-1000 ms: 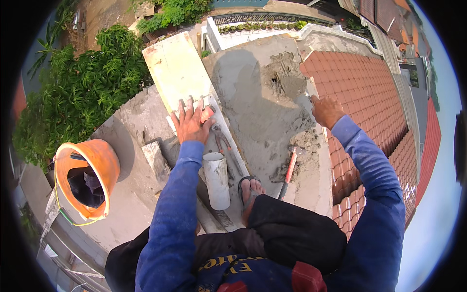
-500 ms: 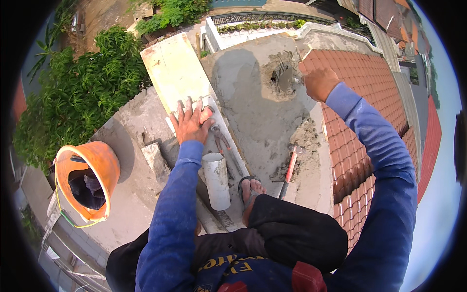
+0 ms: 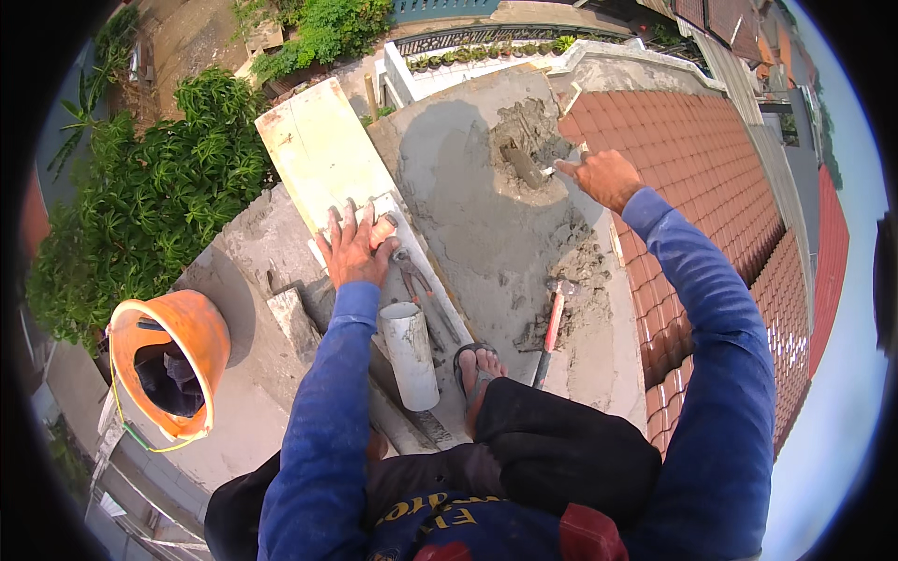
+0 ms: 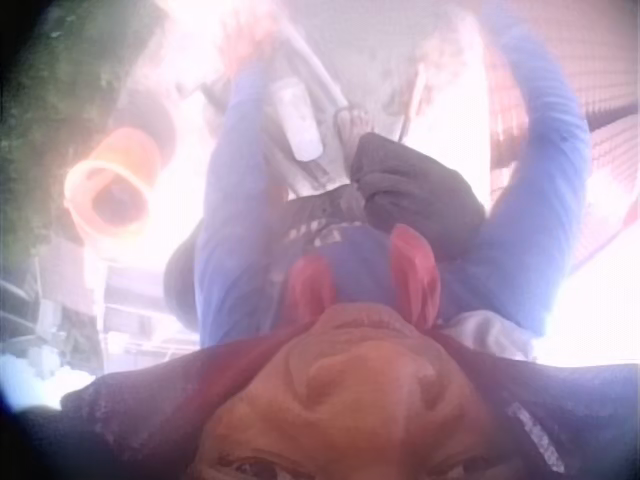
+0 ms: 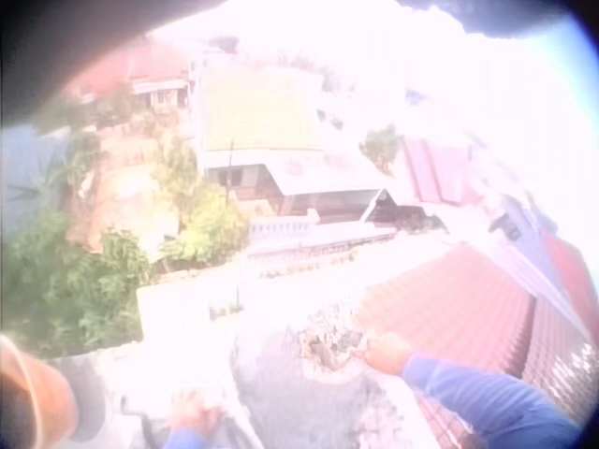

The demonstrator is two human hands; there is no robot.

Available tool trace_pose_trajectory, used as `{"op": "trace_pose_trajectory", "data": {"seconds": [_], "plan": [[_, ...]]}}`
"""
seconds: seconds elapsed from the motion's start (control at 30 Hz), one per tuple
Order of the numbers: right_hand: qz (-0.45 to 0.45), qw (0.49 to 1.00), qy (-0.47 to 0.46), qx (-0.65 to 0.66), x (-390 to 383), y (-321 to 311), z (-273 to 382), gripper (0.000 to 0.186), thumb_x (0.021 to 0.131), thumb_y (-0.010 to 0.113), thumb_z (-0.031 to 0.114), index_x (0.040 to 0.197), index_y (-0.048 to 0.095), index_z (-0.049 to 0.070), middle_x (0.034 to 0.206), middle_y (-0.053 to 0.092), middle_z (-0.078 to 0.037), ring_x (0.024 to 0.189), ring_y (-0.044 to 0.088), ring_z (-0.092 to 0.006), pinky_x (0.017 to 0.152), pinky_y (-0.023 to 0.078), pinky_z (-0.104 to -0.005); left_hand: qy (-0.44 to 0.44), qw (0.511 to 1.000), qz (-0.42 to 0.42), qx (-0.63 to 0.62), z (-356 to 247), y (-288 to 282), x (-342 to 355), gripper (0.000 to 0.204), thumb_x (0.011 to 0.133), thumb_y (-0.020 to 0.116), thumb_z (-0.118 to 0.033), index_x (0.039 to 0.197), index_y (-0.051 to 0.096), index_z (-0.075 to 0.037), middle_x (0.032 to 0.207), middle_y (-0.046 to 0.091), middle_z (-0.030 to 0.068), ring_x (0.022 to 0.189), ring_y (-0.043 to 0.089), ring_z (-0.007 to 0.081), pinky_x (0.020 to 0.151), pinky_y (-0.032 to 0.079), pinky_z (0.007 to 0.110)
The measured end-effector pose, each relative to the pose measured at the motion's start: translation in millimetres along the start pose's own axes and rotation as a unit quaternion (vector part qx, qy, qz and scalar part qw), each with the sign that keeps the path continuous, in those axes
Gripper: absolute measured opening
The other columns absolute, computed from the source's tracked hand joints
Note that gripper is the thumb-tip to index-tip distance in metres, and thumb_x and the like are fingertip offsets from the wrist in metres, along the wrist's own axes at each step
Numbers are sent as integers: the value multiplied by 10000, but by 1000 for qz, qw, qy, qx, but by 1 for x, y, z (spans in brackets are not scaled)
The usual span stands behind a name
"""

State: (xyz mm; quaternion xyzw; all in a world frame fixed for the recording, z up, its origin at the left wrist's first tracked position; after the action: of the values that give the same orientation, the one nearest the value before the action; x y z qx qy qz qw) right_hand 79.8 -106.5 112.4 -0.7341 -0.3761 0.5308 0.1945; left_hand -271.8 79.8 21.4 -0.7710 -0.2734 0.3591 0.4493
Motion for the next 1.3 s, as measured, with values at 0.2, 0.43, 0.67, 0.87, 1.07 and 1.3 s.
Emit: {"op": "trace_pose_trajectory", "data": {"seconds": [0.2,0.43,0.67,0.87,1.07,1.3], "plan": [[15,1000,17,-1,-27,-11,-17,550,1018,539,125,1538,513,301,758,681,-64,684,701,-260,601,540,-395,6,1000,-3,12,-1,-1,3,838,820,809,-495,1564,464,-320,1676,358,52,1586,204,324,1260,113,633],[-8,997,72,-14,24,-18,13,317,1003,572,152,1287,698,217,786,704,-36,784,728,-228,651,554,-373,17,1000,-4,17,-4,1,6,844,827,804,-492,1569,463,-280,1677,354,59,1584,208,324,1260,116,629],[-118,992,-47,-10,-11,-13,-23,159,951,643,204,923,792,156,799,740,-42,829,749,-245,678,570,-397,17,1000,0,11,-2,3,3,853,819,816,-472,1572,461,-286,1679,351,60,1584,210,325,1262,112,624],[-103,994,21,13,15,-31,-20,159,936,650,180,873,793,152,786,747,-49,829,758,-270,698,588,-390,27,999,-9,17,-2,1,2,863,819,819,-458,1580,448,-289,1680,348,63,1587,203,320,1257,115,636],[-89,994,-52,27,27,-25,-10,146,920,647,143,873,785,132,811,755,-68,859,763,-287,726,603,-419,18,1000,7,14,-5,3,2,871,821,816,-447,1588,428,-310,1686,336,54,1593,183,315,1267,97,623],[-104,990,-69,70,-16,2,-8,175,927,631,149,1030,765,106,846,755,-106,862,753,-293,711,576,-431,11,1000,10,4,-7,0,3,865,813,821,-444,1580,444,-304,1684,342,49,1594,181,309,1267,92,619]]}}
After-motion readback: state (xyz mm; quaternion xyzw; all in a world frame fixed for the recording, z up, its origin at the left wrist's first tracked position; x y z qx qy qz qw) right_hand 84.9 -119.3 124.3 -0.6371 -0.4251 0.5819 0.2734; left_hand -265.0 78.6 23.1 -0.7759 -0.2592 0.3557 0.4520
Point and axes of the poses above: each hand's wrist, its own x-axis towards the middle knuckle, its own y-axis out of the palm, z = x × y, the point moved 10 cm from there along x, towards the middle knuckle
